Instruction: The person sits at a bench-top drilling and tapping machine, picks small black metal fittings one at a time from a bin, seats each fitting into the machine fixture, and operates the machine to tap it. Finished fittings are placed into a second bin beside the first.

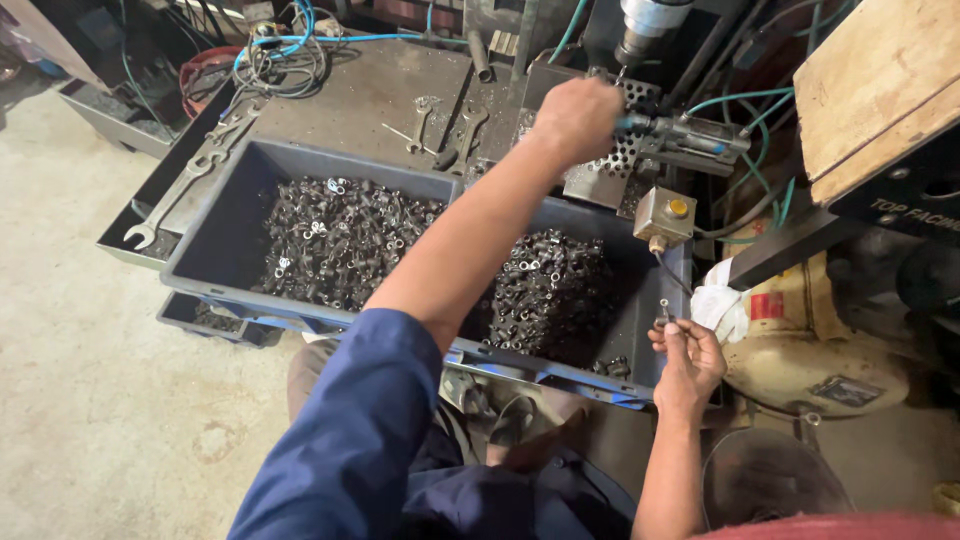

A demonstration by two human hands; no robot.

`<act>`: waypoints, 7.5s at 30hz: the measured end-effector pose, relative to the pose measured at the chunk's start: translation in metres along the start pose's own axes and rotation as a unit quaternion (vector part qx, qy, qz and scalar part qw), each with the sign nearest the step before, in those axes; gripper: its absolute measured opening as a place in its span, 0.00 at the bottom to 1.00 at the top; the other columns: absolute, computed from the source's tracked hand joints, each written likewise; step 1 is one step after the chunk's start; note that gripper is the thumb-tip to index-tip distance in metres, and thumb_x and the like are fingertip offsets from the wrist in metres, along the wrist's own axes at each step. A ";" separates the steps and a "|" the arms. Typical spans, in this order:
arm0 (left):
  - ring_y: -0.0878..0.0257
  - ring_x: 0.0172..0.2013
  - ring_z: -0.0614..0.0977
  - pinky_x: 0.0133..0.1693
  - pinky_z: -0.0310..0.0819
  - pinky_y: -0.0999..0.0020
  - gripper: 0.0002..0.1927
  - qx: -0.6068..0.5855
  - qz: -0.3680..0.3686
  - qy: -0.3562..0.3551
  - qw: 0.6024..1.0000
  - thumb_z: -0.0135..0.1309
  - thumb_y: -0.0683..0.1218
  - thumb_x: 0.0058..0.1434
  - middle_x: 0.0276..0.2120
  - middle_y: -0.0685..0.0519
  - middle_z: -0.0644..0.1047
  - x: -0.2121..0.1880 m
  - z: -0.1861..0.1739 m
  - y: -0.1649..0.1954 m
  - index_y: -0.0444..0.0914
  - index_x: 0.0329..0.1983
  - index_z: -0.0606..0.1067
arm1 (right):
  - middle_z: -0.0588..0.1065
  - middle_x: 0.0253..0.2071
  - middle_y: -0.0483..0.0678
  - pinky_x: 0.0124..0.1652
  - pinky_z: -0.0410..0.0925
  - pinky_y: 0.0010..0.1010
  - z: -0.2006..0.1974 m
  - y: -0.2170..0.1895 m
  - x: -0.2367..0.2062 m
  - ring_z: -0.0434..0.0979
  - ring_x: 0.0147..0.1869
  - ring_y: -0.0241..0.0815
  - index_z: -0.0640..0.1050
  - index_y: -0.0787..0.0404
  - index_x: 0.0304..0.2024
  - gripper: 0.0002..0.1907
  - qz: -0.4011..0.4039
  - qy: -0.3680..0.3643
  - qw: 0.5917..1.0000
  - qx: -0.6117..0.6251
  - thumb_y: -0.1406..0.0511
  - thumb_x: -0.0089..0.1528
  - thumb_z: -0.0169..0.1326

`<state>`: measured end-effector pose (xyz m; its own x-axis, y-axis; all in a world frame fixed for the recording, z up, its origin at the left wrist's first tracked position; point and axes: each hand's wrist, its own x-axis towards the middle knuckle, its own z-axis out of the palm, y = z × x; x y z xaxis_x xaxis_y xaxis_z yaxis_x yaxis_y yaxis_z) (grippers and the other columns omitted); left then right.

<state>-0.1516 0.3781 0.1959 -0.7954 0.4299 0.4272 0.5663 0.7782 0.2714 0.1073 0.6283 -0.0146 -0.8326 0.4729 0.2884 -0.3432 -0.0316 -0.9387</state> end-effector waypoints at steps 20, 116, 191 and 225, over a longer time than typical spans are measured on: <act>0.45 0.46 0.82 0.49 0.76 0.53 0.21 -0.167 -0.023 -0.007 0.986 0.56 0.41 0.52 0.45 0.45 0.82 -0.219 0.064 -0.072 0.39 0.51 0.78 | 0.79 0.43 0.58 0.42 0.77 0.36 0.216 -0.020 0.158 0.84 0.44 0.50 0.72 0.65 0.49 0.10 0.156 0.002 0.967 0.202 0.72 0.65 0.53; 0.45 0.35 0.85 0.39 0.79 0.49 0.10 0.116 -0.195 -0.050 0.973 0.49 0.44 0.59 0.33 0.41 0.82 -0.298 0.037 -0.238 0.43 0.33 0.81 | 0.81 0.40 0.46 0.43 0.72 0.19 0.102 -0.020 -0.053 0.79 0.41 0.29 0.82 0.66 0.48 0.11 -0.019 -0.109 0.975 -0.194 0.71 0.62 0.61; 0.48 0.31 0.86 0.35 0.80 0.53 0.06 0.095 0.030 0.002 0.995 0.55 0.44 0.57 0.28 0.43 0.82 -0.039 -0.042 -0.002 0.39 0.32 0.81 | 0.78 0.50 0.52 0.42 0.70 0.23 0.007 -0.001 -0.008 0.81 0.46 0.40 0.67 0.69 0.66 0.25 0.031 -0.018 0.999 -0.020 0.75 0.66 0.51; 0.43 0.43 0.83 0.47 0.77 0.51 0.23 -0.172 -0.099 0.031 0.980 0.58 0.42 0.50 0.45 0.43 0.82 -0.224 0.057 -0.089 0.40 0.52 0.78 | 0.80 0.40 0.51 0.32 0.73 0.28 0.181 -0.024 0.116 0.81 0.36 0.40 0.72 0.63 0.44 0.08 0.098 -0.071 0.987 0.104 0.73 0.64 0.56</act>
<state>-0.0361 0.2385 0.0269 -0.8881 0.2490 0.3864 0.4504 0.6391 0.6235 -0.0592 0.5246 0.0759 -0.9395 0.3119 0.1416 -0.2380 -0.2970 -0.9247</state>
